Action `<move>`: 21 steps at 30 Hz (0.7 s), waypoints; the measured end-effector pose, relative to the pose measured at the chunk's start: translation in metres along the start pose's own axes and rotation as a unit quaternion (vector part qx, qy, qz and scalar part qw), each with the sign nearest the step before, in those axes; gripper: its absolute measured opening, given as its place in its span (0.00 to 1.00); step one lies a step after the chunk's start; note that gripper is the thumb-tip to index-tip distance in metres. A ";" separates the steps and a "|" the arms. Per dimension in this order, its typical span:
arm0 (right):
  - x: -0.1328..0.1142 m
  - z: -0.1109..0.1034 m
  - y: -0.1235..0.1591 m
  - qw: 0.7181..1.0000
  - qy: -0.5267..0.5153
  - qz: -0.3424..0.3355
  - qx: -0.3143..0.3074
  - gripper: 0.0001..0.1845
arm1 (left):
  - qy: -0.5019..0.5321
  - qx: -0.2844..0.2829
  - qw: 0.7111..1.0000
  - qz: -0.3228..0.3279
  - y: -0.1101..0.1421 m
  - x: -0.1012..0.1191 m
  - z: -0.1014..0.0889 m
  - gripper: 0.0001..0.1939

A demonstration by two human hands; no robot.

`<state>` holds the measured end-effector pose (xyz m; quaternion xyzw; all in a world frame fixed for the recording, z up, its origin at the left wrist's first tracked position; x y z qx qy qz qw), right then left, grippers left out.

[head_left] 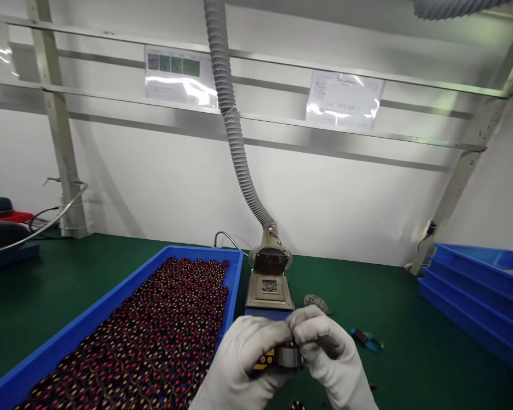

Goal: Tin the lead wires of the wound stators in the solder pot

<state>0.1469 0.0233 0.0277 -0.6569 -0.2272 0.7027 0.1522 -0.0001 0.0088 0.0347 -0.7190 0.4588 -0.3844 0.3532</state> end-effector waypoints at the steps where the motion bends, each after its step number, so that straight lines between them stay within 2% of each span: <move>1: 0.002 0.001 -0.001 1.000 -0.013 0.004 0.014 0.07 | -0.024 0.000 1.000 0.019 0.000 0.001 0.001 0.13; 3: 0.006 0.003 -0.004 0.993 -0.102 0.042 0.041 0.10 | -0.083 0.001 0.995 0.054 0.002 0.003 0.003 0.14; 5: 0.009 0.004 -0.005 0.963 -0.244 0.106 0.050 0.11 | -0.128 0.010 0.990 0.062 0.005 0.003 0.005 0.15; 7: 0.007 0.002 -0.005 0.936 -0.321 0.136 0.058 0.10 | -0.129 0.021 0.990 0.049 0.007 0.002 0.006 0.15; 9: 0.003 0.000 -0.004 0.950 -0.276 0.143 0.039 0.08 | -0.110 0.031 0.993 0.026 0.008 0.000 0.007 0.12; 12: 0.004 0.002 -0.003 0.978 -0.138 0.158 0.007 0.09 | -0.107 0.045 0.993 0.021 0.010 0.000 0.006 0.12; 14: 0.007 0.006 -0.005 0.986 -0.102 0.131 0.019 0.06 | -0.117 0.045 0.992 0.025 0.011 0.000 0.005 0.13; 17: 0.012 0.009 -0.008 0.985 -0.143 0.069 0.072 0.06 | -0.155 0.027 0.987 0.035 0.010 0.002 0.004 0.14; 21: 0.023 -0.007 -0.007 0.938 -0.260 0.110 0.200 0.07 | -0.211 0.047 0.975 0.061 0.006 0.005 -0.001 0.13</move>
Point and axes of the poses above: each hand's wrist, its own y-axis away from the middle knuckle, its own z-axis out of the palm, x = y × z, the point moved 4 cm from there along -y, towards the middle knuckle, and after that the axes turned 9 degrees about z, right-handed, at the moved point
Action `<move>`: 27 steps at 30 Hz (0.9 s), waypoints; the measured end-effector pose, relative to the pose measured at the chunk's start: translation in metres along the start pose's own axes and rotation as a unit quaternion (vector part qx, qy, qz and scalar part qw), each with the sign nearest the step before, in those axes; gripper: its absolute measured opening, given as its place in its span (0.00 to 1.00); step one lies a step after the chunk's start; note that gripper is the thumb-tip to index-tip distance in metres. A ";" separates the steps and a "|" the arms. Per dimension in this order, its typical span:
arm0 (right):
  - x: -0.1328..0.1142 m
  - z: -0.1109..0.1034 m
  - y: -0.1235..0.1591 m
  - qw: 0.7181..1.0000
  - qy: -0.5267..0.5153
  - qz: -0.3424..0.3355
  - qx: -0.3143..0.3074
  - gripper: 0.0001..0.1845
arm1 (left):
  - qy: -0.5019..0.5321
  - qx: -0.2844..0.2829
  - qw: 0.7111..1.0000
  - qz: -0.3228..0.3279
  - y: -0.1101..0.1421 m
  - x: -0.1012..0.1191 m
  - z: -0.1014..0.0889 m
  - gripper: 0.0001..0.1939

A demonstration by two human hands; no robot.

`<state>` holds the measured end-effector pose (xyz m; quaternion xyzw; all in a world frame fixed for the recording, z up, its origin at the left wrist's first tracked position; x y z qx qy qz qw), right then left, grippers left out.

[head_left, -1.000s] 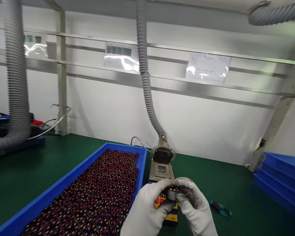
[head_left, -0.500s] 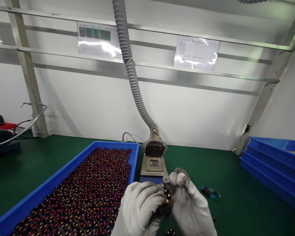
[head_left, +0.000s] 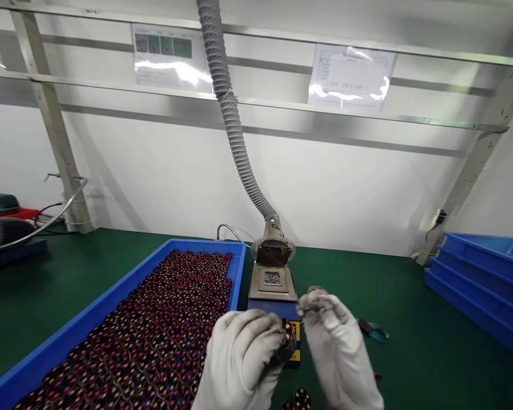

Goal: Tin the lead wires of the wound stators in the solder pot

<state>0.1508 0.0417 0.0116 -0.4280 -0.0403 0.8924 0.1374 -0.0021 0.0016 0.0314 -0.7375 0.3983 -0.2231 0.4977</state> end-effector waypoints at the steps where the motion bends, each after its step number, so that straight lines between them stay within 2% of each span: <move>1: -0.002 -0.004 0.000 0.999 -0.010 0.004 0.032 0.08 | -0.003 0.007 1.000 0.000 -0.001 0.000 -0.001 0.12; 3: -0.003 -0.003 0.002 0.999 0.012 0.029 0.037 0.10 | -0.007 0.024 1.000 -0.002 0.000 -0.001 -0.003 0.13; 6: 0.008 0.020 0.012 0.981 0.048 0.150 -0.108 0.17 | -0.010 0.028 0.999 -0.014 0.002 -0.003 -0.003 0.16; 8: 0.018 0.034 0.020 0.961 0.005 0.217 -0.171 0.18 | 0.006 0.019 0.999 -0.043 0.003 -0.006 -0.002 0.17; 10: 0.025 0.040 0.025 0.953 -0.046 0.247 -0.170 0.16 | 0.063 -0.018 0.993 -0.097 0.003 -0.012 0.001 0.17; 13: 0.033 0.039 0.027 0.949 -0.085 0.270 -0.140 0.16 | 0.175 -0.083 0.961 -0.199 0.005 -0.020 0.006 0.14; 15: 0.037 0.036 0.027 0.946 -0.091 0.283 -0.129 0.17 | 0.228 -0.056 0.939 -0.253 0.007 -0.024 0.005 0.09; 17: 0.038 0.034 0.029 0.941 -0.091 0.292 -0.147 0.17 | 0.269 -0.006 0.909 -0.318 0.009 -0.029 0.003 0.06; 19: 0.036 0.034 0.031 0.934 -0.096 0.297 -0.172 0.16 | 0.285 0.039 0.875 -0.389 0.013 -0.034 -0.001 0.06; 21: 0.034 0.033 0.032 0.930 -0.109 0.300 -0.182 0.15 | 0.267 0.057 0.862 -0.426 0.016 -0.038 -0.006 0.08; 22: 0.033 0.033 0.032 0.929 -0.115 0.301 -0.181 0.13 | 0.261 0.042 0.869 -0.418 0.016 -0.038 -0.007 0.09; 23: 0.032 0.032 0.032 0.930 -0.120 0.299 -0.177 0.12 | 0.265 0.004 0.880 -0.394 0.015 -0.037 -0.006 0.10; 26: 0.031 0.028 0.030 0.937 -0.126 0.291 -0.144 0.11 | 0.293 -0.133 0.895 -0.309 0.014 -0.029 0.005 0.25; 27: 0.031 0.027 0.029 0.940 -0.125 0.290 -0.130 0.11 | 0.299 -0.144 0.897 -0.293 0.013 -0.027 0.008 0.27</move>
Point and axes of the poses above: each hand's wrist, its own y-axis away from the middle knuckle, its own z-axis out of the palm, x = y × z, the point moved 4 cm from there along -y, towards the middle knuckle, and after that the axes turned 9 degrees about z, right-handed, at the moved point
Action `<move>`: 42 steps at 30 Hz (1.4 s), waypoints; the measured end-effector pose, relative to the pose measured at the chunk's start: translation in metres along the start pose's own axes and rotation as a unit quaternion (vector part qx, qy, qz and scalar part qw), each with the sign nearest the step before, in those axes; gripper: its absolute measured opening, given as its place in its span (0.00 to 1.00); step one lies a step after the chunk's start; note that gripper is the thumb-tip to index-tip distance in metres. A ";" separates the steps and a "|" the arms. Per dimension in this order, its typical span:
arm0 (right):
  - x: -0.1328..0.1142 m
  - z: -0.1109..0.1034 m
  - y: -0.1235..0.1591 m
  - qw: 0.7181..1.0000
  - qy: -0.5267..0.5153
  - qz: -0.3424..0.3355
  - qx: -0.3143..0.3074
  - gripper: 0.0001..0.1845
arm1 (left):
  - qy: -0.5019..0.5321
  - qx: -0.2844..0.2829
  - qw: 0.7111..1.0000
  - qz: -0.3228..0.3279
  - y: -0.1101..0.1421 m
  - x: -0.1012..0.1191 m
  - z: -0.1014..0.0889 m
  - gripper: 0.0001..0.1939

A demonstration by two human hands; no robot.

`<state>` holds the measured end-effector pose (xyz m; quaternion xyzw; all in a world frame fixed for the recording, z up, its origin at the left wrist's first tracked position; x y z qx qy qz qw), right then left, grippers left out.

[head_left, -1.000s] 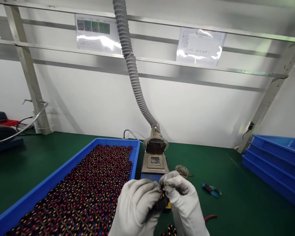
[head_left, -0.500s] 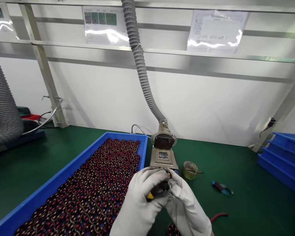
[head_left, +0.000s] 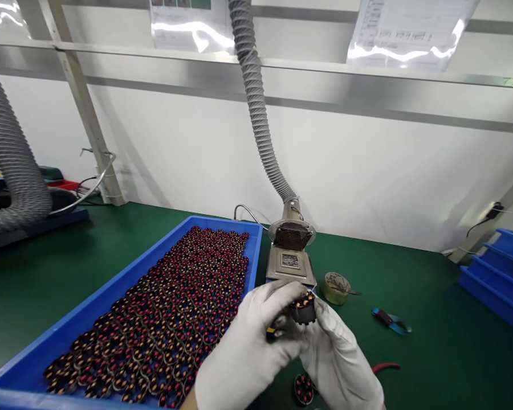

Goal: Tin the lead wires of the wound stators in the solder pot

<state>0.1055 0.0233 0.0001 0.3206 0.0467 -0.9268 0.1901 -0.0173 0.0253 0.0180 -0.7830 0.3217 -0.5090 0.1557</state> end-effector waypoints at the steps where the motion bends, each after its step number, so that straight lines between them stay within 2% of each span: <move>1: 0.000 -0.001 0.000 1.000 0.000 -0.001 0.012 0.12 | 0.008 0.003 1.000 0.013 -0.001 0.000 0.002 0.26; 4: 0.002 0.002 0.001 0.999 0.020 0.000 0.028 0.14 | 0.085 0.063 0.994 0.036 -0.007 0.002 0.004 0.16; 7: 0.006 0.009 0.000 0.999 0.046 0.004 0.029 0.15 | 0.187 0.151 0.971 0.005 -0.007 -0.002 0.002 0.04; 10: 0.008 0.011 -0.001 0.998 0.054 0.009 0.039 0.16 | 0.244 0.233 0.940 -0.057 0.000 -0.009 -0.005 0.03; 12: 0.009 0.007 -0.001 0.997 0.056 0.014 0.052 0.15 | 0.237 0.272 0.928 -0.097 0.003 -0.011 -0.011 0.02; 13: 0.009 0.004 -0.002 0.997 0.057 0.015 0.056 0.15 | 0.227 0.260 0.932 -0.112 0.002 -0.010 -0.013 0.03; 16: 0.010 -0.002 -0.005 0.998 0.042 0.003 0.055 0.18 | 0.217 0.146 0.958 -0.119 -0.006 -0.004 -0.005 0.10; 17: 0.011 -0.003 -0.006 0.998 0.034 -0.001 0.052 0.19 | 0.227 0.131 0.958 -0.112 -0.009 -0.003 -0.001 0.09; 21: 0.011 -0.003 -0.004 0.999 0.018 0.010 0.048 0.16 | 0.217 0.210 0.950 -0.075 -0.008 -0.003 -0.003 0.06; 24: 0.008 0.001 -0.001 0.999 -0.006 0.035 0.013 0.14 | 0.162 0.272 0.943 -0.103 0.000 -0.008 -0.014 0.03; 25: 0.007 0.002 -0.001 0.999 -0.013 0.043 -0.001 0.13 | 0.140 0.272 0.946 -0.112 0.002 -0.009 -0.017 0.02; 26: 0.007 0.002 -0.001 0.999 -0.020 0.048 -0.013 0.12 | 0.116 0.246 0.956 -0.113 0.001 -0.009 -0.017 0.06; 29: 0.007 0.002 -0.003 0.996 -0.059 0.054 -0.030 0.09 | 0.044 0.083 0.993 -0.070 -0.004 -0.003 -0.006 0.27; 30: 0.008 0.001 -0.004 0.995 -0.078 0.053 -0.031 0.08 | 0.027 0.050 0.997 -0.043 -0.006 -0.001 -0.002 0.30; 31: 0.009 -0.001 -0.004 0.994 -0.093 0.057 -0.030 0.08 | 0.017 0.040 0.999 -0.013 -0.007 0.001 0.001 0.29; 35: 0.012 -0.009 -0.002 0.993 -0.092 0.073 -0.022 0.08 | 0.037 0.071 0.992 0.096 -0.011 0.005 0.002 0.23; 37: 0.012 -0.012 0.000 0.994 -0.083 0.076 -0.012 0.08 | 0.069 0.075 0.989 0.107 -0.012 0.005 0.001 0.24; 39: 0.011 -0.012 0.000 0.994 -0.079 0.080 -0.003 0.09 | 0.089 0.065 0.990 0.092 -0.014 0.004 -0.001 0.25; 42: 0.011 -0.008 -0.001 0.993 -0.083 0.084 -0.006 0.10 | 0.080 0.056 0.991 0.089 -0.017 0.007 -0.003 0.25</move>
Point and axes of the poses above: each hand's wrist, its own y-axis away from the middle knuckle, its own z-axis out of the palm, x = y × z, the point moved 4 cm from there along -y, towards the middle knuckle, and after that the axes turned 9 degrees about z, right-handed, at the moved point
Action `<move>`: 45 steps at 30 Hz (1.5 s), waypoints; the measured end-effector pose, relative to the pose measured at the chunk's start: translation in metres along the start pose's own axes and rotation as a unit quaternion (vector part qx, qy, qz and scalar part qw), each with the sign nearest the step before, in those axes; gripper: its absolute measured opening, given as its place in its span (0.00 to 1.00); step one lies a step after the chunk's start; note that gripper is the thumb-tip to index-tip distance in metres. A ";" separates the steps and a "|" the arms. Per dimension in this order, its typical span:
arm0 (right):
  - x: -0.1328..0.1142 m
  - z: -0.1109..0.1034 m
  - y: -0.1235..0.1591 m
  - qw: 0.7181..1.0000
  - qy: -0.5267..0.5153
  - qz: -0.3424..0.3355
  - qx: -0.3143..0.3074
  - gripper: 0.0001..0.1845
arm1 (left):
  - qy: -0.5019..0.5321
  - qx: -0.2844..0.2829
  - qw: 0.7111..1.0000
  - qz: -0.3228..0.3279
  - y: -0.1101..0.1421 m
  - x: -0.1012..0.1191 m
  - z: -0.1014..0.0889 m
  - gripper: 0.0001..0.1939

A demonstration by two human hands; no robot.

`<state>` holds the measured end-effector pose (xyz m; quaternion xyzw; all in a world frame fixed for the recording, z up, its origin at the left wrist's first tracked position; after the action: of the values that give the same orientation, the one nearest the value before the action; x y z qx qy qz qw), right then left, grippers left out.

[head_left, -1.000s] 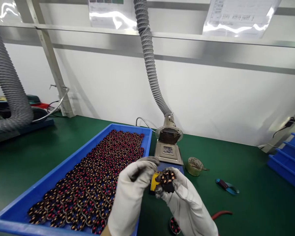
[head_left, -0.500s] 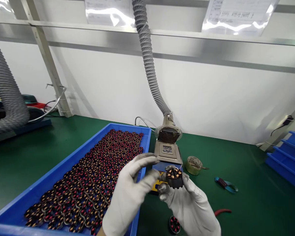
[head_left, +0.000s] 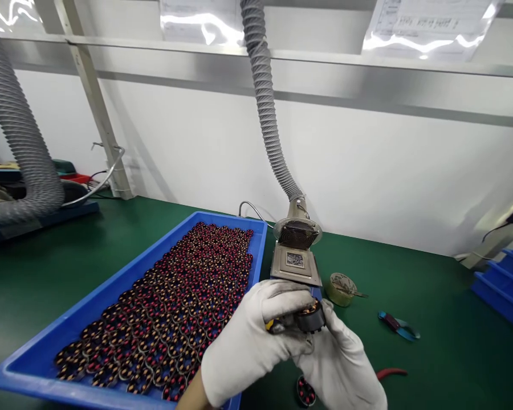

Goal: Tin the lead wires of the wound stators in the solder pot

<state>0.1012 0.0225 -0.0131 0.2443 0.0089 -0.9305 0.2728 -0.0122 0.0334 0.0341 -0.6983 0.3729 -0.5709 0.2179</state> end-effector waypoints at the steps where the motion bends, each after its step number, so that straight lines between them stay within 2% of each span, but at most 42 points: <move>1: 0.001 0.002 -0.001 1.000 -0.006 0.002 -0.010 0.09 | -0.009 -0.001 1.000 0.016 -0.001 0.002 -0.001 0.23; 4: 0.005 0.008 -0.005 0.998 -0.032 0.001 -0.045 0.06 | -0.016 0.014 0.998 0.061 -0.002 0.006 -0.002 0.14; 7: 0.009 0.008 -0.009 0.999 -0.035 -0.004 -0.039 0.07 | 0.024 0.057 0.998 0.014 0.001 0.000 -0.003 0.09; 10: 0.010 0.005 -0.010 0.999 -0.033 0.009 -0.023 0.11 | 0.046 0.052 0.997 -0.035 0.005 -0.006 0.001 0.13; 12: 0.009 0.006 -0.009 0.998 -0.052 0.021 -0.022 0.12 | 0.016 0.024 0.999 -0.029 0.005 -0.006 0.004 0.21; 14: 0.007 0.008 -0.007 0.996 -0.077 0.025 -0.031 0.12 | -0.025 0.017 0.999 -0.012 0.005 -0.005 0.004 0.24; 18: 0.008 0.009 -0.007 0.996 -0.073 0.022 -0.043 0.11 | -0.008 0.010 1.000 0.026 0.001 -0.001 -0.003 0.18; 20: 0.010 0.006 -0.009 0.998 -0.049 0.013 -0.026 0.12 | 0.023 0.012 1.000 0.009 0.000 0.000 -0.005 0.15; 21: 0.011 0.004 -0.010 0.999 -0.035 0.007 -0.015 0.13 | 0.034 0.029 0.999 -0.008 0.000 0.000 -0.006 0.12; 24: 0.014 0.003 -0.011 1.000 0.004 -0.007 -0.002 0.12 | 0.062 0.130 0.987 -0.065 0.004 -0.003 -0.008 0.02; 27: 0.015 0.005 -0.010 0.999 0.037 -0.005 -0.015 0.11 | 0.128 0.222 0.960 -0.112 0.012 -0.008 -0.011 0.05; 29: 0.014 0.005 -0.008 0.998 0.052 0.007 -0.022 0.12 | 0.157 0.261 0.944 -0.129 0.015 -0.010 -0.018 0.04; 30: 0.012 0.005 -0.007 0.998 0.053 0.009 -0.027 0.13 | 0.148 0.260 0.943 -0.143 0.015 -0.009 -0.022 0.03; 31: 0.011 0.005 -0.006 0.998 0.049 0.006 -0.031 0.13 | 0.123 0.237 0.950 -0.159 0.014 -0.008 -0.024 0.07; 34: 0.006 0.007 -0.005 0.999 0.029 -0.020 -0.039 0.11 | 0.049 0.098 0.972 -0.206 0.009 -0.005 -0.020 0.15; 36: 0.004 0.009 -0.005 0.998 0.026 -0.041 -0.035 0.09 | 0.067 0.078 0.973 -0.206 0.006 -0.004 -0.013 0.14; 41: 0.000 0.006 -0.004 0.994 0.067 -0.086 0.005 0.13 | 0.156 0.168 0.960 -0.163 0.013 -0.005 -0.003 0.13; 45: -0.005 0.002 -0.003 0.993 0.081 -0.086 0.006 0.12 | 0.166 0.257 0.939 -0.157 0.021 -0.005 -0.020 0.09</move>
<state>0.1020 0.0274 -0.0090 0.3185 0.0463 -0.9277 0.1892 -0.0371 0.0264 0.0207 -0.5634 0.1298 -0.7822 0.2321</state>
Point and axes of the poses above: each hand's wrist, its own y-axis away from the middle knuckle, its own z-axis out of the palm, x = y × z, the point moved 4 cm from there along -y, towards the middle knuckle, and after that the axes turned 9 degrees about z, right-handed, at the moved point
